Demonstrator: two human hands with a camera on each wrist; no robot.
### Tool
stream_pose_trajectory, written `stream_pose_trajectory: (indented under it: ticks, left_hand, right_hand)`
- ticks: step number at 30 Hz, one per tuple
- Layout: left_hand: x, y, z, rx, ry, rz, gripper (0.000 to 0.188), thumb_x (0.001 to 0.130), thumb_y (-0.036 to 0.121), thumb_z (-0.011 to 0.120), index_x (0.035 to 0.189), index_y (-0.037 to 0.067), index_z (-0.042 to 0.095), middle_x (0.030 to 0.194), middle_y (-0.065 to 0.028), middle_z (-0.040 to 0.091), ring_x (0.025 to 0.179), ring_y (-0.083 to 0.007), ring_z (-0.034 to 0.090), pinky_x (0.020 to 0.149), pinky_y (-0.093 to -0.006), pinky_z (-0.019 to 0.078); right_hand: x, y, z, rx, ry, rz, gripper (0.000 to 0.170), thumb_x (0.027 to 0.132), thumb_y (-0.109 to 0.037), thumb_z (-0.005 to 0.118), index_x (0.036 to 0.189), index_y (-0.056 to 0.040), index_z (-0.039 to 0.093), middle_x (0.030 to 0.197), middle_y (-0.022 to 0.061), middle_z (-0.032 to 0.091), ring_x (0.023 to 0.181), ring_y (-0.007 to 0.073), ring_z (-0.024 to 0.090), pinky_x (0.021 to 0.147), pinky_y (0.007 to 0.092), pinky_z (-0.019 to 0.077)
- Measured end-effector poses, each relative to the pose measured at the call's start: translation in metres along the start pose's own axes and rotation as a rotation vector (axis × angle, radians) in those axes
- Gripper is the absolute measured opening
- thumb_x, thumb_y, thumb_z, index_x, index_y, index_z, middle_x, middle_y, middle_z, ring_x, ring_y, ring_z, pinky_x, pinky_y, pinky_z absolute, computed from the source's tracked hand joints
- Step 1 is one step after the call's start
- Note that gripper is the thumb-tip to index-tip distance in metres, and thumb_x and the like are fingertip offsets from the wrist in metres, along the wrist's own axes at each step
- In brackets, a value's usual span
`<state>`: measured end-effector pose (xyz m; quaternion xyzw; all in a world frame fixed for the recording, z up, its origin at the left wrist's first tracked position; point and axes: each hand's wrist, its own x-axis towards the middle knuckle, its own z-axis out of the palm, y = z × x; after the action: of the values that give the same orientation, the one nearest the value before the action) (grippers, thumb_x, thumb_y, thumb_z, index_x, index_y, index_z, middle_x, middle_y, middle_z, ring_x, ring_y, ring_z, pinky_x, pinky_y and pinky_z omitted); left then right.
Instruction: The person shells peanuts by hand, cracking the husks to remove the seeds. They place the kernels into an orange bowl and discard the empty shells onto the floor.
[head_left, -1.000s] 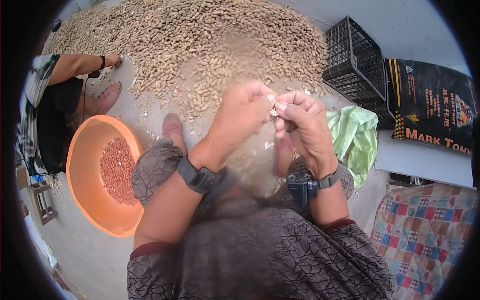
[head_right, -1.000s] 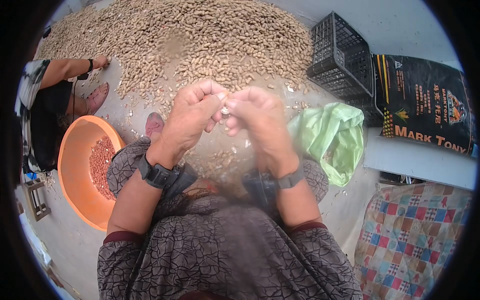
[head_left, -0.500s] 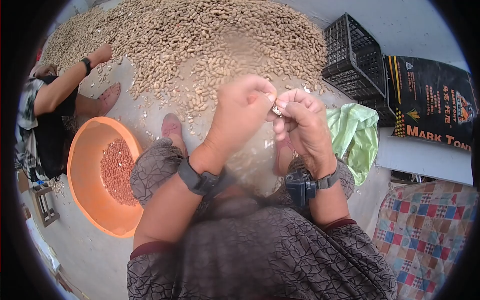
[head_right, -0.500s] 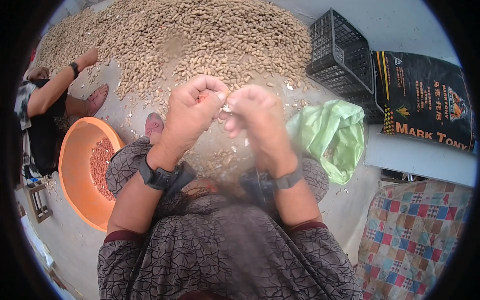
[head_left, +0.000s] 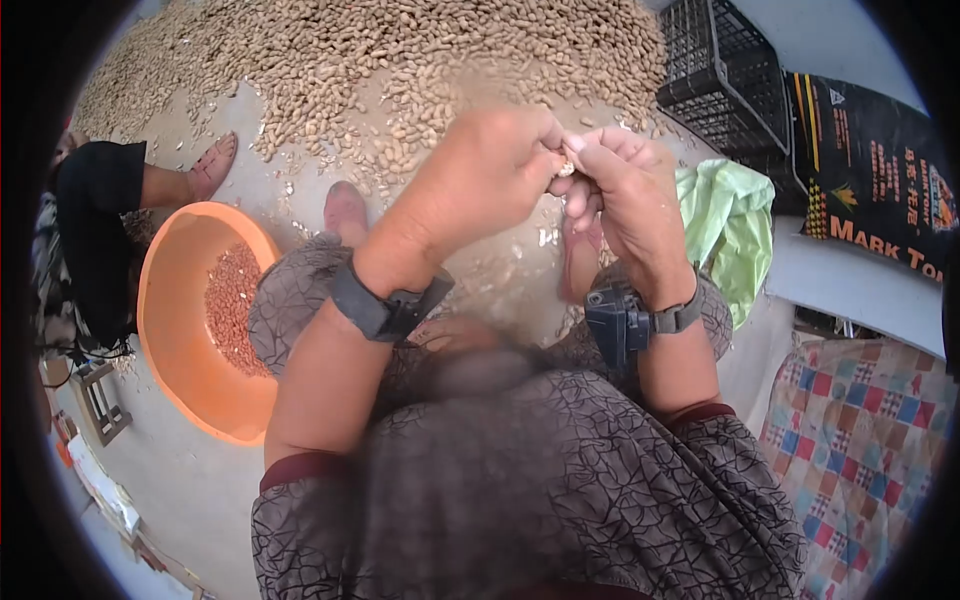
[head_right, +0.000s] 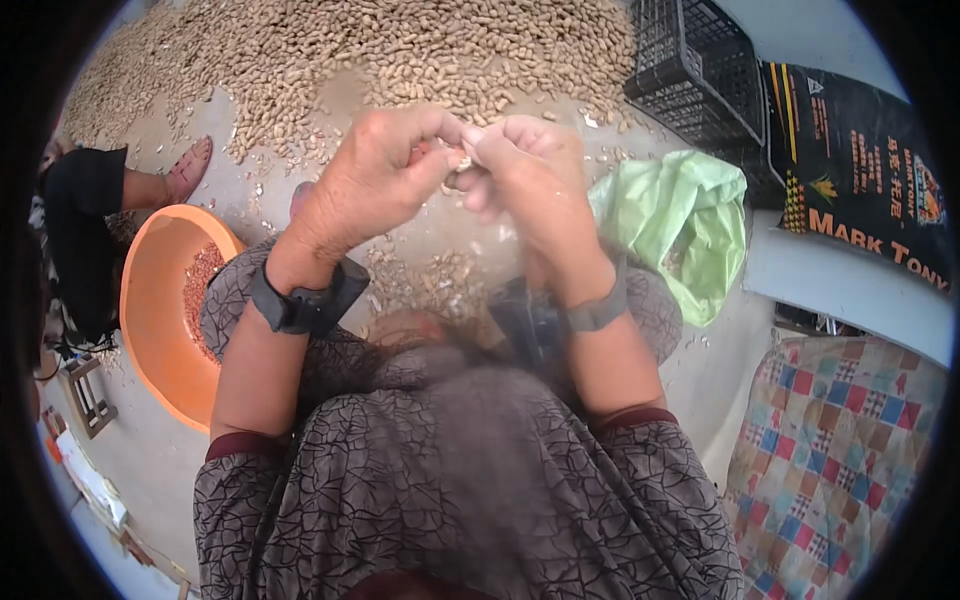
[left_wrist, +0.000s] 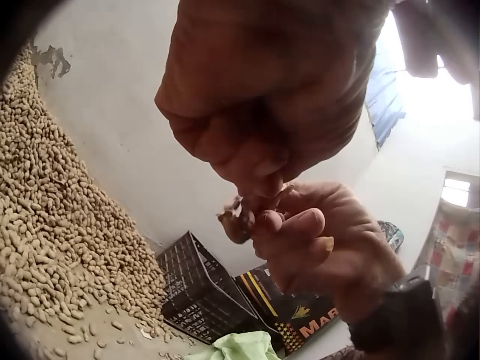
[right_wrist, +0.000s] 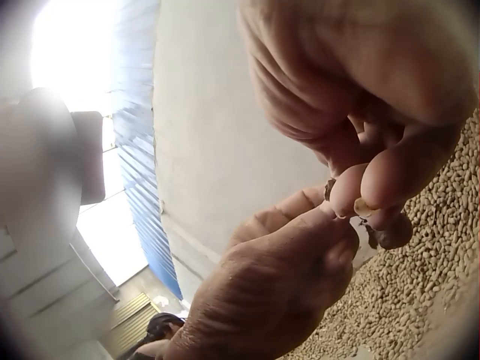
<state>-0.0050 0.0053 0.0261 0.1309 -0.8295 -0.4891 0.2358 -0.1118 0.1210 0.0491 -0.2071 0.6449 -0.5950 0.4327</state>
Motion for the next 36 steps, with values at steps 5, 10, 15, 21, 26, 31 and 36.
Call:
stream_pose_trajectory:
  ticks: [5, 10, 15, 21, 26, 31, 36]
  left_hand:
    - [0.001, -0.007, 0.005, 0.009, 0.037, -0.004, 0.008, 0.078, 0.008, 0.056, 0.075, 0.001, 0.057, 0.057, -0.0020, 0.052, 0.053, -0.0073, 0.046, 0.047, -0.0239, 0.0383]
    - [0.004, -0.002, 0.007, 0.112, 0.084, 0.032, 0.009, 0.077, 0.009, 0.056, 0.075, 0.001, 0.057, 0.056, -0.0024, 0.051, 0.052, -0.0082, 0.047, 0.048, -0.0246, 0.0395]
    - [0.005, -0.004, 0.006, 0.205, 0.078, 0.097, 0.008, 0.077, 0.009, 0.056, 0.076, 0.001, 0.056, 0.056, -0.0041, 0.051, 0.052, -0.0099, 0.049, 0.048, -0.0268, 0.0406]
    - [0.002, 0.002, 0.007, 0.144, 0.160, 0.145, 0.007, 0.080, 0.008, 0.057, 0.077, 0.001, 0.056, 0.057, -0.0031, 0.053, 0.052, -0.0119, 0.052, 0.049, -0.0253, 0.0418]
    - [0.004, 0.027, -0.014, -0.149, 0.105, -0.080, 0.011, 0.087, 0.008, 0.048, 0.084, -0.001, 0.055, 0.067, -0.0068, 0.058, 0.046, -0.0086, 0.049, 0.041, -0.0189, 0.0379]
    - [0.002, 0.014, -0.035, -1.349, 0.001, -0.072, 0.009, 0.083, 0.009, 0.054, 0.087, 0.000, 0.055, 0.070, -0.0129, 0.062, 0.045, -0.0087, 0.051, 0.037, -0.0181, 0.0375]
    - [-0.006, 0.008, -0.058, -1.720, -0.099, -0.305, 0.019, 0.095, 0.016, 0.037, 0.084, 0.001, 0.040, 0.076, -0.0082, 0.046, 0.042, -0.0039, 0.037, 0.037, -0.0188, 0.0284]
  right_hand:
    - [0.001, 0.004, 0.002, -0.039, 0.053, -0.010, 0.020, 0.085, -0.018, 0.060, 0.080, 0.0006, 0.059, 0.063, 0.0075, 0.061, 0.045, 0.0065, 0.052, 0.040, 0.0173, 0.0425]
    - [0.001, 0.000, 0.003, -0.038, 0.082, -0.059, 0.019, 0.084, -0.015, 0.056, 0.073, 0.0003, 0.058, 0.062, 0.0072, 0.059, 0.048, 0.0083, 0.054, 0.043, 0.0198, 0.0439]
    - [-0.001, 0.002, 0.008, -0.133, 0.137, -0.078, 0.019, 0.084, -0.014, 0.055, 0.073, 0.0007, 0.058, 0.062, 0.0080, 0.059, 0.049, 0.0087, 0.054, 0.043, 0.0202, 0.0444]
    - [0.000, -0.001, 0.004, 0.011, 0.099, -0.103, 0.019, 0.084, -0.014, 0.055, 0.073, 0.0016, 0.058, 0.062, 0.0084, 0.060, 0.049, 0.0092, 0.054, 0.042, 0.0203, 0.0448]
    - [0.002, 0.002, 0.000, 0.122, 0.074, -0.068, 0.022, 0.084, -0.016, 0.059, 0.071, 0.0007, 0.059, 0.061, 0.0081, 0.061, 0.047, 0.0087, 0.053, 0.042, 0.0187, 0.0443]
    - [0.002, 0.003, -0.011, -0.427, -0.247, 0.040, 0.024, 0.085, -0.022, 0.058, 0.072, -0.0017, 0.061, 0.059, 0.0046, 0.060, 0.047, 0.0086, 0.054, 0.043, 0.0192, 0.0439]
    - [0.043, 0.034, -0.037, -0.575, -0.035, 0.125, 0.026, 0.085, -0.025, 0.058, 0.079, -0.0004, 0.063, 0.065, 0.0056, 0.061, 0.051, 0.0098, 0.057, 0.047, 0.0200, 0.0452]
